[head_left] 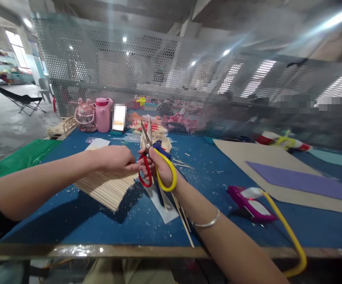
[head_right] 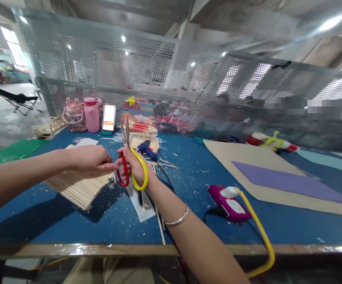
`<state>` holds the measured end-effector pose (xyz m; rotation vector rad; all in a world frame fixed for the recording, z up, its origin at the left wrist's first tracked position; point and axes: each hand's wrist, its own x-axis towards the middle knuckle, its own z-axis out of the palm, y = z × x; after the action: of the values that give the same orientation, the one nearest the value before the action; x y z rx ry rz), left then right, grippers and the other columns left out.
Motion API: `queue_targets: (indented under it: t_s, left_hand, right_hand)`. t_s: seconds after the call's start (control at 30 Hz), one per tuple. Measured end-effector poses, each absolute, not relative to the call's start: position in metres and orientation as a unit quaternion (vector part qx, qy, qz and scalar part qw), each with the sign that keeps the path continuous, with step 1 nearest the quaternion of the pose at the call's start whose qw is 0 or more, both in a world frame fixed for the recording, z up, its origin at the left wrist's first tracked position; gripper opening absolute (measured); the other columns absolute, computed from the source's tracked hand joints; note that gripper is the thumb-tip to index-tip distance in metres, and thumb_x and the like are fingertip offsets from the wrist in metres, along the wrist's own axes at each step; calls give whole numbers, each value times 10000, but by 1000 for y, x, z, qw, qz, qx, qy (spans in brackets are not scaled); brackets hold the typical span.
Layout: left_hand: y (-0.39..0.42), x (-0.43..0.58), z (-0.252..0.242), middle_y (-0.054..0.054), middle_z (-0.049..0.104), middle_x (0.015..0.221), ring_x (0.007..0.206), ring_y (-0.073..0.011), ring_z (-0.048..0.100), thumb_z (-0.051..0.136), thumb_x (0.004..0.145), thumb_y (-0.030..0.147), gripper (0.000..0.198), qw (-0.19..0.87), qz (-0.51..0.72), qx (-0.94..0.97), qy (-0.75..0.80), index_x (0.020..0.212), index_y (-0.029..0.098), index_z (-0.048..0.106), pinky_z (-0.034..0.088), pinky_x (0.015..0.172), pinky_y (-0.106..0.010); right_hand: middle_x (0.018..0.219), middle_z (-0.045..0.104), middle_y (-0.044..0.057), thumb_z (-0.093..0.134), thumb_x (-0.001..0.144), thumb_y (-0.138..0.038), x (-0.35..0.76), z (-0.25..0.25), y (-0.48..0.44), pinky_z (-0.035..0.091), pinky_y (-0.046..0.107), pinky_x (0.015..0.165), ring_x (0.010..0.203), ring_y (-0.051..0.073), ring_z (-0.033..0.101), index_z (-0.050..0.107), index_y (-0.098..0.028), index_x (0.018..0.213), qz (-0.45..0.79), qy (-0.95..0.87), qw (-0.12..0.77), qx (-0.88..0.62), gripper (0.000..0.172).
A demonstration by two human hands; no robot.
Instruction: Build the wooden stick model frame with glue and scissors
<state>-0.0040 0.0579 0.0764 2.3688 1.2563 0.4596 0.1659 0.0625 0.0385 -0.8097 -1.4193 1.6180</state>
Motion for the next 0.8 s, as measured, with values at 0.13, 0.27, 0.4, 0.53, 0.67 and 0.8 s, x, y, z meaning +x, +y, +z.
queue_targets:
  t_s: [0.13,0.27,0.4,0.53,0.67,0.8]
  left_hand:
    - [72,3,68,-13,435,432,449,-156,403,524,733,514,380,110,96,887,437,484,228,542,319,564,-288]
    - [70,-9,73,-78,650,777,762,-224,568,437,792,475,326,-2,104,884,456,767,230,652,391,707,-296]
    - [37,-42,62,-90,577,1215,1130,-268,494,521,660,230,521,60,114,882,454,1181,216,549,352,947,-369]
    - [13,-65,28,-68,409,1395,1318,-285,285,428,623,85,704,33,110,864,490,1307,254,419,180,1047,-531]
    - [19,-70,6,-85,418,1387,1290,-225,351,379,738,101,568,12,106,885,454,1290,215,441,265,1047,-437]
    - [25,-73,15,-83,566,1249,1162,-221,501,353,838,211,400,11,183,873,452,1175,235,566,340,1004,-390]
  right_hand:
    - [562,557,-61,554,695,-617,163,26,62,404,173,332,368,60,456,479,-217,895,644,-494,451,-371,454]
    - [505,537,-65,520,746,-581,168,22,68,364,169,302,317,57,415,462,-214,865,606,-441,515,-416,390]
    - [491,528,-66,544,739,-551,175,21,73,364,175,303,318,62,417,457,-216,837,595,-429,540,-413,361]
    - [499,524,-70,579,698,-540,172,18,71,359,173,302,318,56,407,461,-214,823,587,-455,530,-410,368]
    - [504,507,-85,563,701,-439,169,14,68,344,165,307,326,53,399,445,-221,844,582,-483,514,-406,286]
    - [513,472,-113,561,601,-192,173,12,69,315,160,312,335,55,391,434,-239,890,535,-535,533,-380,319]
